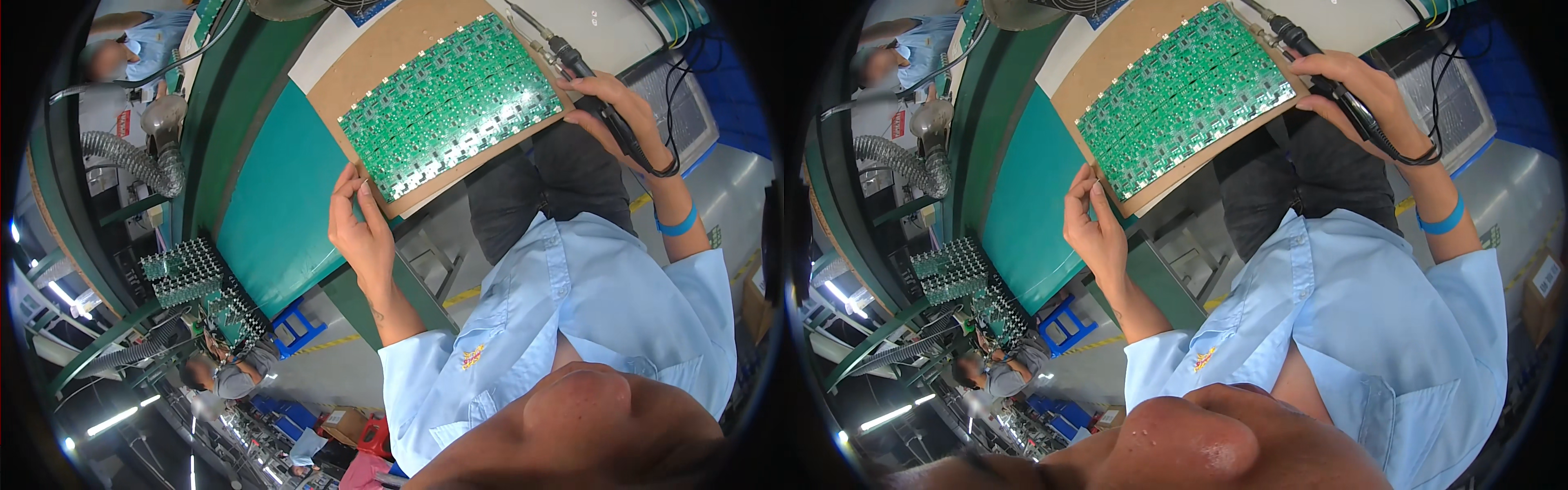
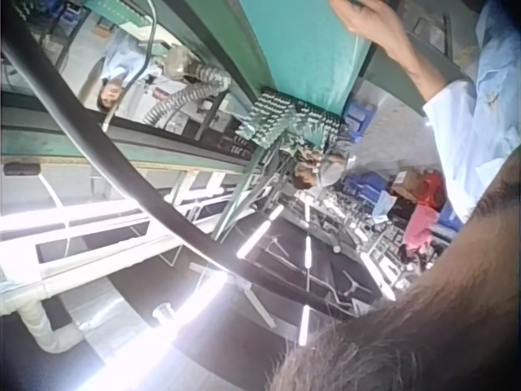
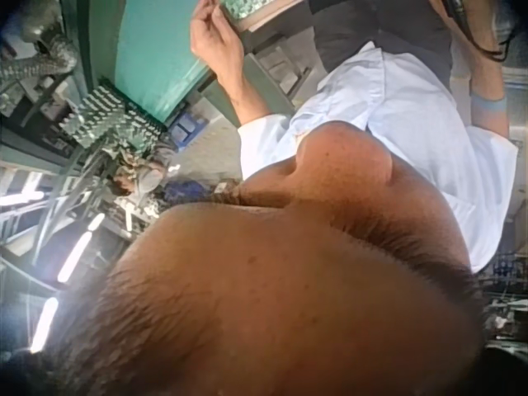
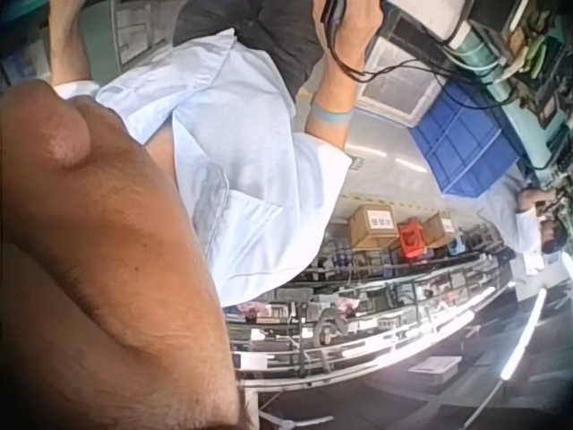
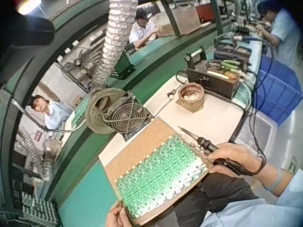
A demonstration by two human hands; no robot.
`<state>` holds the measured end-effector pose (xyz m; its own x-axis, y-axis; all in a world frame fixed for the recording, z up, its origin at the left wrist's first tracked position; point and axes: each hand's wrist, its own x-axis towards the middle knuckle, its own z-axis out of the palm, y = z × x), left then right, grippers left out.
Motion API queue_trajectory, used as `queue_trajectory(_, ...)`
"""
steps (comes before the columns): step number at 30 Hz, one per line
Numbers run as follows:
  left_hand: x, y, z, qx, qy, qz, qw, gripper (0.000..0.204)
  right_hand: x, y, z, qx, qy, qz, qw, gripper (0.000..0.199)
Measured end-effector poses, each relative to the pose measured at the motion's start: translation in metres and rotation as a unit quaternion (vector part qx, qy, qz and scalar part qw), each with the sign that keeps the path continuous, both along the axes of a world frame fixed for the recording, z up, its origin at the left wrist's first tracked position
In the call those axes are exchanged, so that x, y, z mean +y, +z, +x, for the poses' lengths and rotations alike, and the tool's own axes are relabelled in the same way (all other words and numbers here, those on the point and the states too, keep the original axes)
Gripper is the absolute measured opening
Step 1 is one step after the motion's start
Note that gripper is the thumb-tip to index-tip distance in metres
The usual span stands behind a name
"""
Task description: Soldering components onto a printed circuit board at a manual assembly station.
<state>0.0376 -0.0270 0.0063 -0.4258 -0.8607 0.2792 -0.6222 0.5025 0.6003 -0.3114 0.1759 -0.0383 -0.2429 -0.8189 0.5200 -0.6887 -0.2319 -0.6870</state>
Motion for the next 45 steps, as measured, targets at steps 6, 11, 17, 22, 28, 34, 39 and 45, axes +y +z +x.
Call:
queue_trajectory(6,0.007,0.0,-0.004,0.003,-0.041,-0.024,0.999,0.009,0.004,-0.001,-0.014,0.013,-0.025,-0.009,1.0,0.05)
queue_trajectory(11,0.011,0.016,-0.005,0.008,-0.052,-0.059,0.997,0.005,0.009,0.018,-0.007,0.044,-0.042,-0.042,0.997,0.05)
queue_trajectory(17,0.036,0.027,-0.06,0.06,-0.205,0.026,0.977,0.016,-0.002,0.039,0.046,-0.184,0.007,-0.069,0.981,0.051)
queue_trajectory(22,0.055,0.023,-0.092,0.118,-0.295,0.05,0.947,0.018,-0.023,0.037,0.083,-0.243,0.052,-0.079,0.965,0.052)
queue_trajectory(28,0.056,0.025,-0.091,0.103,-0.334,0.05,0.936,0.018,-0.021,0.045,0.083,-0.217,0.04,-0.067,0.973,0.052)
queue_trajectory(34,0.021,0.034,-0.092,0.022,-0.374,-0.031,0.927,0.015,-0.006,0.042,0.072,-0.198,0.026,-0.041,0.979,0.047)
queue_trajectory(39,-0.006,0.042,-0.097,-0.03,-0.366,0.026,0.93,0.009,0.019,0.059,0.067,-0.084,0.003,-0.049,0.995,0.043)
queue_trajectory(45,-0.027,0.038,-0.109,-0.068,-0.432,0.098,0.894,0.004,0.042,0.072,0.079,-0.069,0.01,-0.017,0.997,0.04)
